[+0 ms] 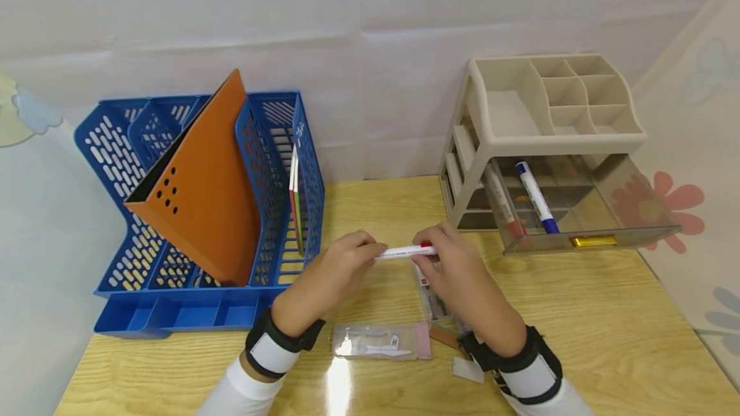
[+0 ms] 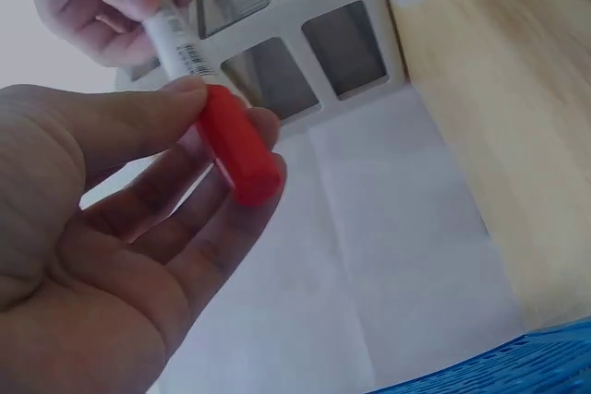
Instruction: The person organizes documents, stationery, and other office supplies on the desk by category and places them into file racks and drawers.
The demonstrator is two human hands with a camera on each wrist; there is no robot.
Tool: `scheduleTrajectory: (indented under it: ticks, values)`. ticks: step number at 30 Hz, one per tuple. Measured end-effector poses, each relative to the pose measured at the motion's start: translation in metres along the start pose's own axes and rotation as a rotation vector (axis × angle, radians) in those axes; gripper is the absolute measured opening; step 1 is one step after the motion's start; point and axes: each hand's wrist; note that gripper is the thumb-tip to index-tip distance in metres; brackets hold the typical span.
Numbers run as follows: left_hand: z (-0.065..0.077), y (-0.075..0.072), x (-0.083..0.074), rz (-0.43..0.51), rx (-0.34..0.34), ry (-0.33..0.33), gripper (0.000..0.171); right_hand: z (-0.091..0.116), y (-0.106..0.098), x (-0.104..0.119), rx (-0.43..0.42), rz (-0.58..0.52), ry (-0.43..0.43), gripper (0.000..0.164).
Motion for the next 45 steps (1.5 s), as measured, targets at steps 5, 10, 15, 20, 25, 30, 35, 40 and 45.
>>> scheduleTrajectory:
  ticks: [5,10,15,20,25,30,35,40,45]
  values:
    - [0.0,-0.005,0.001,0.135,-0.134,0.006,0.024,-0.002,-0.001,0.005,-0.08,-0.37,0.047,0.048]
    - [-0.002,-0.006,-0.001,0.226,-0.192,-0.005,0.023,-0.002,-0.001,0.009,-0.027,-0.911,0.129,0.041]
    - [-0.004,-0.005,-0.004,0.29,-0.212,-0.008,0.021,0.001,0.003,0.012,0.002,-1.077,0.136,0.031]
    - [-0.005,-0.003,-0.009,0.352,-0.229,-0.001,0.019,0.003,0.011,0.017,0.033,-1.078,0.16,0.031]
    - [-0.007,-0.001,-0.015,0.384,-0.264,-0.015,0.014,0.005,0.018,0.02,0.042,-1.084,0.204,0.038]
    - [-0.007,-0.003,-0.019,0.305,-0.294,-0.044,0.013,0.007,0.02,0.022,-0.002,-1.105,0.191,0.044]
    - [-0.006,-0.009,-0.021,0.234,-0.305,-0.035,0.011,0.011,0.017,0.028,-0.061,-1.155,0.153,0.042]
    - [-0.001,-0.02,-0.022,0.144,-0.29,-0.024,0.014,0.013,0.015,0.035,-0.119,-1.147,0.037,0.044]
    - [0.008,-0.026,-0.019,0.069,-0.257,-0.026,0.018,0.015,0.01,0.036,-0.191,-1.114,-0.048,0.044]
Point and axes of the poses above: each hand's wrist, its own z-axis away from the middle knuckle, its own y-axis out of the palm, x = y × z, and after that the axes turned 8 degrees about y, right-handed
